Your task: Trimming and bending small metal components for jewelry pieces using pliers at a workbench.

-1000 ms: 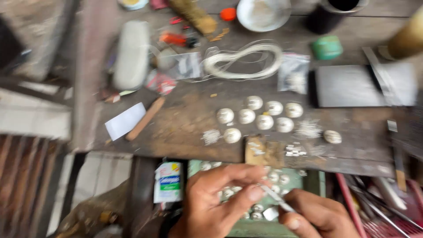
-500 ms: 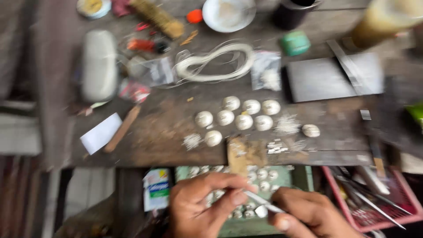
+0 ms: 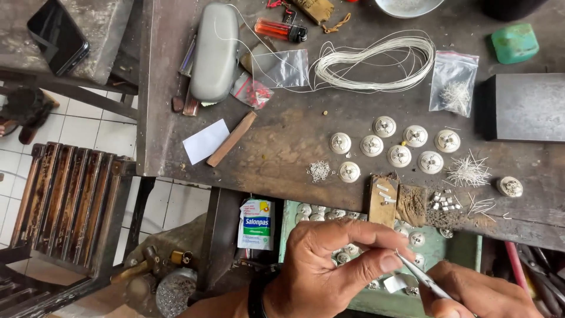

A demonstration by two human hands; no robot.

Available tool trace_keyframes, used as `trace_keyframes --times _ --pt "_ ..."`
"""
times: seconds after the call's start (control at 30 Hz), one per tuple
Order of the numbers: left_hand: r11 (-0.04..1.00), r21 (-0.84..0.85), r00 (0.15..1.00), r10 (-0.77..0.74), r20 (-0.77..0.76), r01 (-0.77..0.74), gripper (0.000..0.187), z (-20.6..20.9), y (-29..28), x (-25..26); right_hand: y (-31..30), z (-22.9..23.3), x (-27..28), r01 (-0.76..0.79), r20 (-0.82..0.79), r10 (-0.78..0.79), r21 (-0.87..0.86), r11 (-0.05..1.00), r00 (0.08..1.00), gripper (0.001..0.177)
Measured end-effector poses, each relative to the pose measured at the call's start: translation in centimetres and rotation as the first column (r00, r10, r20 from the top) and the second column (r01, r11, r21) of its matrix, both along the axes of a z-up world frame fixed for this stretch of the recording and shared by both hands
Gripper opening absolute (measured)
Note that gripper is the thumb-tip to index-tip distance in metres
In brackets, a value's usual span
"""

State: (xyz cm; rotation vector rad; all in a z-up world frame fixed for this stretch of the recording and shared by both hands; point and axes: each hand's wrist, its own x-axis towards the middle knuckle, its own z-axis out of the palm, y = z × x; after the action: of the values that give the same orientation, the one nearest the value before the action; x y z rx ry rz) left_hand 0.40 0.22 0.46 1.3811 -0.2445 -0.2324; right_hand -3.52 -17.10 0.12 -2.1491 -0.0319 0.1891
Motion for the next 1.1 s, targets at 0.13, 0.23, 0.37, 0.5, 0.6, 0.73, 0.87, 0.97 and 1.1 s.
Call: trace_keyframes --times 0.13,0.23,0.37,0.5,0.6,0.73,0.87,0.97,1.1 --pt "1.000 0.017 1.000 0.005 0.023 -0.006 0.009 0.2 0.0 0.0 0.9 0.2 -0.1 0.117 0.018 -0.116 -0.079 0.990 0.993 0.046" --pt "0.999 0.034 1.000 0.010 -0.005 -0.010 0.008 0.3 0.0 0.0 0.6 0.1 -0.2 0.078 -0.022 -0.081 -0.115 0.990 0.996 0.044" --pt "0.999 0.024 1.000 0.020 0.009 -0.020 0.010 0.1 0.0 0.0 0.8 -0.2 -0.2 0.087 0.021 -0.086 -0.087 0.992 0.996 0.040" --pt "0.999 0.039 1.000 0.025 -0.015 -0.024 0.011 0.1 0.0 0.0 0.7 -0.5 -0.4 0.125 -0.062 -0.142 -0.216 0.968 0.988 0.042" --pt "0.999 0.033 1.000 0.019 -0.023 -0.019 0.011 0.1 0.1 -0.1 0.7 -0.6 -0.4 0.122 -0.064 -0.137 -0.200 0.972 0.989 0.043" --pt "1.000 -0.002 0.999 0.012 -0.045 -0.012 0.011 0.0 0.1 -0.2 0.8 -0.7 0.1 0.049 0.059 -0.047 -0.040 0.998 0.997 0.045" --pt "0.999 0.034 0.999 0.026 0.046 -0.028 0.010 0.3 0.6 0.4 -0.7 -1.9 0.3 -0.112 0.140 0.101 0.076 0.991 0.985 0.042" --pt "0.996 0.029 0.982 0.079 0.171 -0.085 0.010 0.4 1.7 1.3 -1.3 -2.5 0.0 -0.143 0.055 0.137 0.126 0.982 0.989 0.046" --pt "0.934 0.239 0.898 0.149 0.413 -0.265 0.014 -0.7 3.4 3.0 -0.6 -2.7 -0.4 -0.120 0.088 0.110 0.118 0.986 0.990 0.043"
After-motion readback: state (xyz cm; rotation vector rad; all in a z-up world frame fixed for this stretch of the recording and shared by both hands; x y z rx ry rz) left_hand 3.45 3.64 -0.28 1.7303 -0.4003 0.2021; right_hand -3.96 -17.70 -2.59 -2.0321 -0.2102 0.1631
